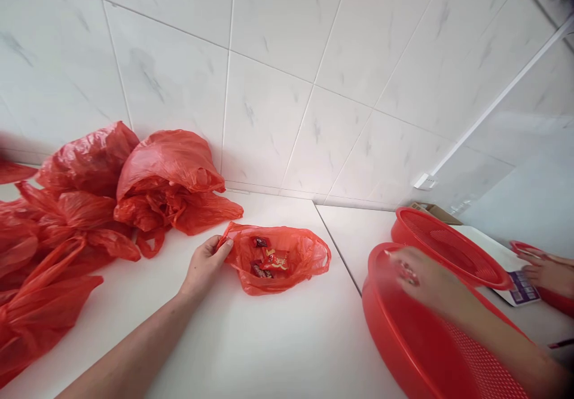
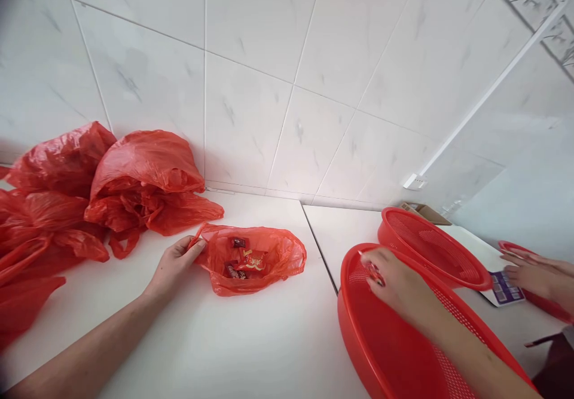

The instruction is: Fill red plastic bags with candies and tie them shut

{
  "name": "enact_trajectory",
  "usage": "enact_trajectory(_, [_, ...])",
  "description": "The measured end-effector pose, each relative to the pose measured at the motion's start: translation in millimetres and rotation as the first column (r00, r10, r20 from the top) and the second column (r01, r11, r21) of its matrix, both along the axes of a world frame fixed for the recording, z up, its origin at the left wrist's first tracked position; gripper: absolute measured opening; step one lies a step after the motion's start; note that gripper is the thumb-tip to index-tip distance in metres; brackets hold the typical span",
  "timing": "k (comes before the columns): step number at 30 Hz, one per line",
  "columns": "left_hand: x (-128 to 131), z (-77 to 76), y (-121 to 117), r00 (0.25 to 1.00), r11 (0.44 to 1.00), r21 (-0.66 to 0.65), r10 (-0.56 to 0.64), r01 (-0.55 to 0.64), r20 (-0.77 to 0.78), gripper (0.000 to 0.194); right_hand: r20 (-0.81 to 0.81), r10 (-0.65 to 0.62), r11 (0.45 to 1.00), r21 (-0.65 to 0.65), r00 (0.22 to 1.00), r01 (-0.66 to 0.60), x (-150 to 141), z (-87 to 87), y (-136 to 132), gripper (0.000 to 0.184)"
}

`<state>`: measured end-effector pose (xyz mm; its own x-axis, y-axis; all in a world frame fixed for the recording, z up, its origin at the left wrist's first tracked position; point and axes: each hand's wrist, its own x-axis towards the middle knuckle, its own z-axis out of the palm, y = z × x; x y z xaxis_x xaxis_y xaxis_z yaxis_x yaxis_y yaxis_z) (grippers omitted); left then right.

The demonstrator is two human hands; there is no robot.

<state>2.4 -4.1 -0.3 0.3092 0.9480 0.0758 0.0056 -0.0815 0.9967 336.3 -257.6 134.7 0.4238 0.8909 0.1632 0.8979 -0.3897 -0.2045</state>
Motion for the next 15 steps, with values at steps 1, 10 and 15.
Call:
enact_trajectory(1, [0,0.3,0,1.0,1.0,0.005,0.0,0.0,0.001,0.037,0.038,0.015,0.999,0.027,0.999,-0.016,-10,13.7,13,0.024])
enact_trajectory(10, [-2,6.8,-2,1.0,0.999,0.045,0.023,-0.023,-0.005,0.042,0.154,0.648,0.761,-0.094,0.746,-0.641,-104,18.0,135,0.05])
enact_trajectory(15, [-2,4.4,0,1.0,0.999,0.042,0.012,-0.012,-0.01,0.04,0.199,0.54,0.836,-0.013,0.817,-0.549,-100,36.4,121,0.038])
